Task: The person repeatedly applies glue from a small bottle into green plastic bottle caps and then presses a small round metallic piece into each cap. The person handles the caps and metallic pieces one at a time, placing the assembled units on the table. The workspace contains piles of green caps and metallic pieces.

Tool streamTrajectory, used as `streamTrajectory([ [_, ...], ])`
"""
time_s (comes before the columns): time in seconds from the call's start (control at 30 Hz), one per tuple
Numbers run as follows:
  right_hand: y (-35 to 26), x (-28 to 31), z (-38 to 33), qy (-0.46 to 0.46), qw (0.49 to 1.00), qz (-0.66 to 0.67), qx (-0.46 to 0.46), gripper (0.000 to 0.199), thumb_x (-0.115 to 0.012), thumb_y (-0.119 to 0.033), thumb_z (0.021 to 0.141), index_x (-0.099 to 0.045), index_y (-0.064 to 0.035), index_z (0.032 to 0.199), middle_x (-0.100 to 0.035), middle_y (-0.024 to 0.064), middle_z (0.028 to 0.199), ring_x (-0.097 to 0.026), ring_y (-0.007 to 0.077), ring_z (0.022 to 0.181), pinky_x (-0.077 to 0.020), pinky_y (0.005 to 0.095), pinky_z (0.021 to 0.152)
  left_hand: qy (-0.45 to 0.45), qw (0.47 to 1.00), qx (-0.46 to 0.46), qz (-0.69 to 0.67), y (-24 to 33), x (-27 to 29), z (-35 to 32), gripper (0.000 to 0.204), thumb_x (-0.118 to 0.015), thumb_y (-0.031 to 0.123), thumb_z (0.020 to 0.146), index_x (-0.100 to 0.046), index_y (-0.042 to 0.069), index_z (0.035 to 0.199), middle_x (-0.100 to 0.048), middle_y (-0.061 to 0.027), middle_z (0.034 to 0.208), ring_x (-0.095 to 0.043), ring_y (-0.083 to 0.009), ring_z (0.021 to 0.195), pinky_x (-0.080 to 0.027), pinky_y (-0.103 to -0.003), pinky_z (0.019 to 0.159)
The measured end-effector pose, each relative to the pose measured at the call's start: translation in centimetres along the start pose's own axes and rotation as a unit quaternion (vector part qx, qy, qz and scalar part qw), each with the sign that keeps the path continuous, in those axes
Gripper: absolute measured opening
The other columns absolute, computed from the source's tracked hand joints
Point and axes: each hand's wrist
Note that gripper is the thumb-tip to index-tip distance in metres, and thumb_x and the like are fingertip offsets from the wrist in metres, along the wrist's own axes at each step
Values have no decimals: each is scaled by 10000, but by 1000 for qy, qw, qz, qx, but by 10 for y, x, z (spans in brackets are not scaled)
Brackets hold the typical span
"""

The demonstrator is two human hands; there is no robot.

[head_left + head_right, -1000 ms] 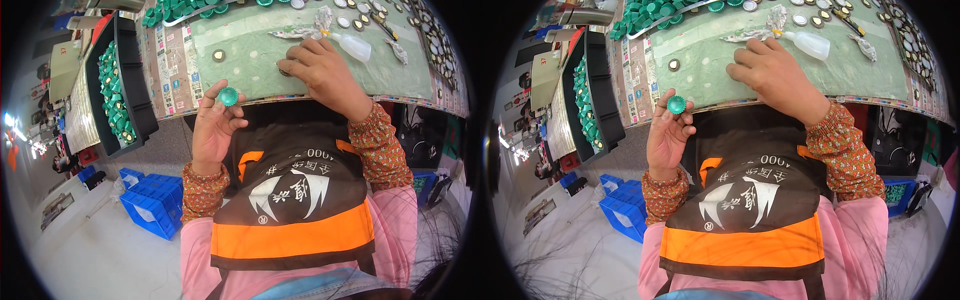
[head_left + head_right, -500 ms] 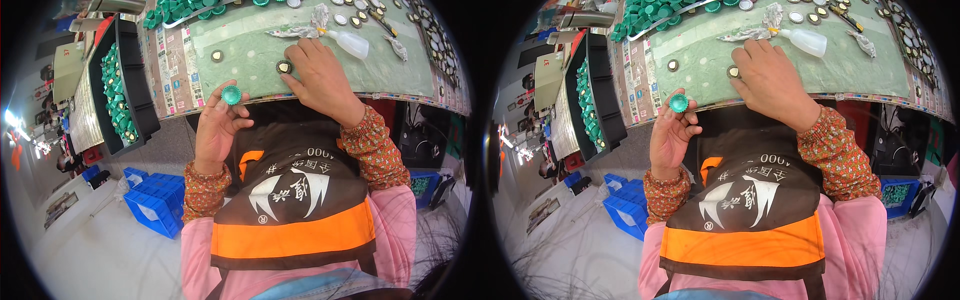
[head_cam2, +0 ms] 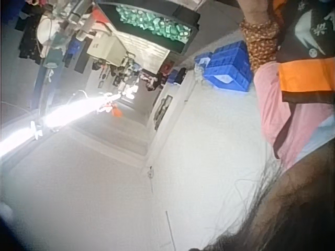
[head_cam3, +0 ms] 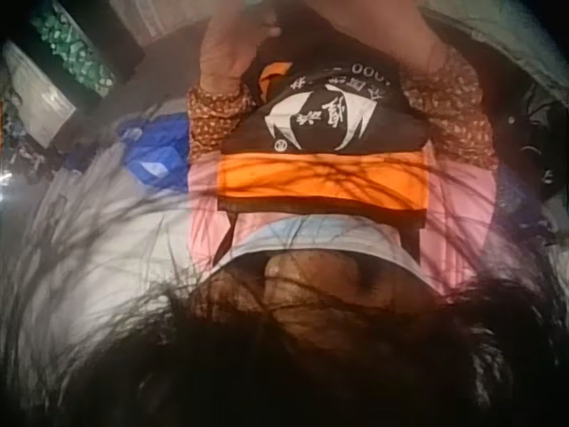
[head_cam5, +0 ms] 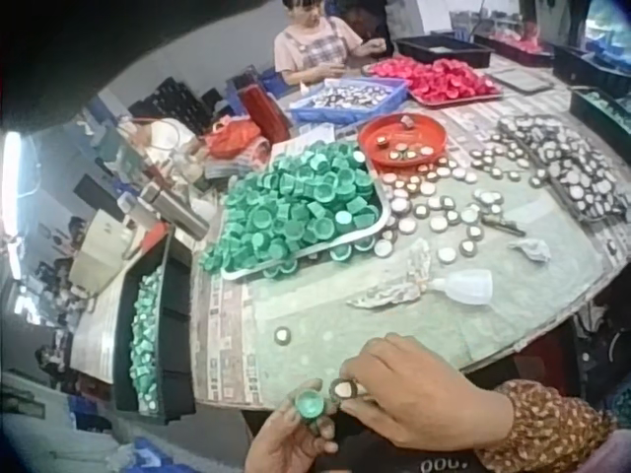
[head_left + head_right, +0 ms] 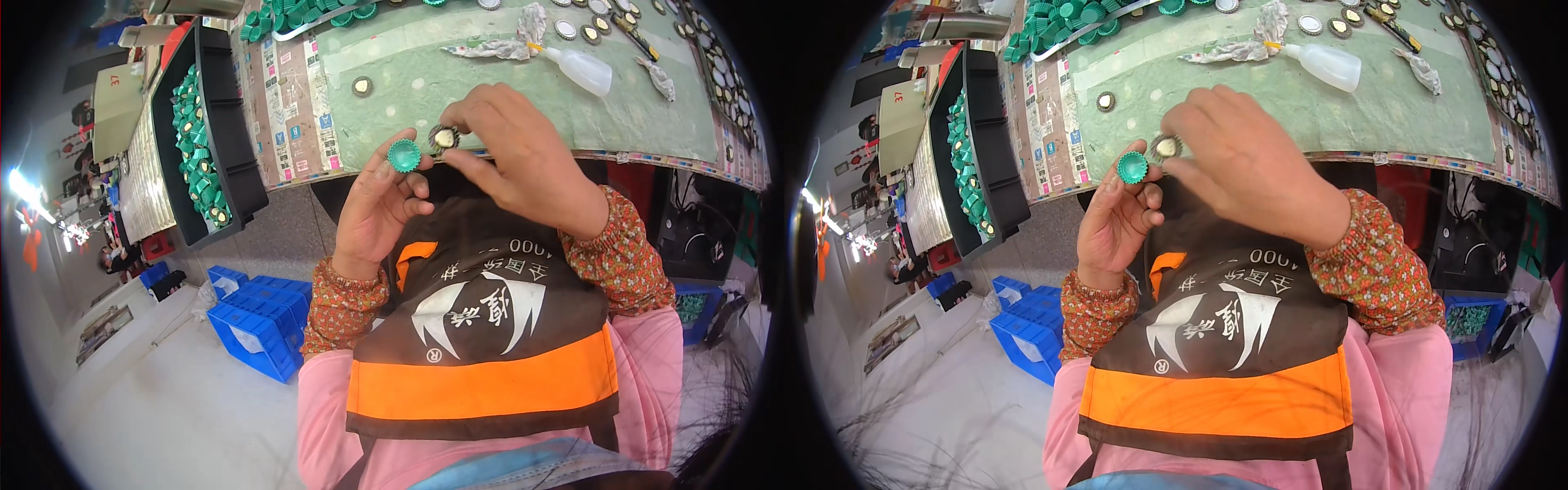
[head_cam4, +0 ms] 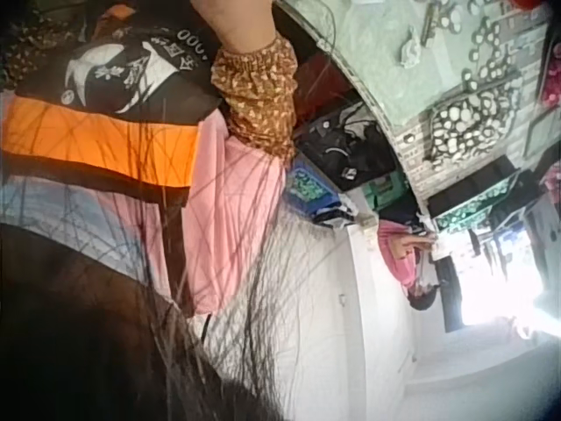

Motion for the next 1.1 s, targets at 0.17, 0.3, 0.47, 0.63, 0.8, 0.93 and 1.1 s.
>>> streamTrajectory([
  [0.17, -16, -4, 1, -1, 1000, 0, 17, 262, -713, -102, 812, -583, -24, 1026, -563, 137, 953, -560, 339, 919, -466, 427, 806, 11, 1000, 10, 10, -4, -6, 0, 526, -522, 249, 1061, -402, -40, 1484, -622, -131, 1165, -643, -176, 951, -657, -338, 781],
  [0.3, -16, -8, -1, 2, 999, -29, 36, 257, -702, -95, 785, -582, -25, 1001, -553, 129, 929, -555, 323, 901, -466, 419, 788, 18, 999, 19, 43, -7, -1, -2, 519, -505, 276, 1070, -423, -50, 1465, -620, -108, 1131, -633, -161, 940, -654, -337, 775],
  [0.47, -20, -11, -3, -7, 998, -37, 47, 245, -697, -94, 757, -580, -24, 961, -554, 123, 929, -552, 317, 893, -471, 408, 781, 13, 998, 22, 62, -8, -2, -2, 516, -503, 301, 1073, -451, -52, 1447, -621, -90, 1121, -621, -146, 928, -645, -331, 767],
  [0.63, -20, -14, -4, -11, 998, -40, 50, 227, -699, -95, 746, -579, -22, 924, -553, 118, 928, -551, 312, 896, -472, 405, 780, 16, 995, 28, 94, -8, -5, -4, 526, -508, 317, 1073, -457, -51, 1446, -625, -84, 1127, -617, -136, 930, -636, -329, 781],
  [0.8, -20, -16, -6, -18, 999, -29, 41, 238, -707, -102, 742, -579, -21, 925, -554, 117, 937, -553, 311, 906, -472, 407, 782, 23, 994, 32, 105, -9, -6, -4, 531, -512, 313, 1073, -447, -53, 1452, -632, -85, 1142, -632, -137, 941, -631, -331, 794],
  [0.93, -22, -12, -6, -39, 998, -28, 32, 329, -736, -85, 768, -593, -18, 1056, -554, 118, 964, -549, 312, 916, -473, 406, 812, 22, 993, 33, 109, -11, -6, -3, 528, -509, 301, 1073, -435, -54, 1456, -638, -93, 1153, -655, -153, 968, -631, -334, 796],
  [1.1, -23, -15, -7, -18, 998, -39, 51, 338, -764, -134, 692, -590, -17, 957, -554, 107, 947, -552, 292, 902, -470, 398, 781, 23, 993, 27, 117, -12, -11, -3, 515, -504, 291, 1074, -429, -47, 1455, -644, -108, 1178, -684, -181, 999, -633, -334, 799],
])
Point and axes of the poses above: each hand's wrist, its own z-axis towards the middle knuckle, its own x-axis out of the back of the hand, y = z × x
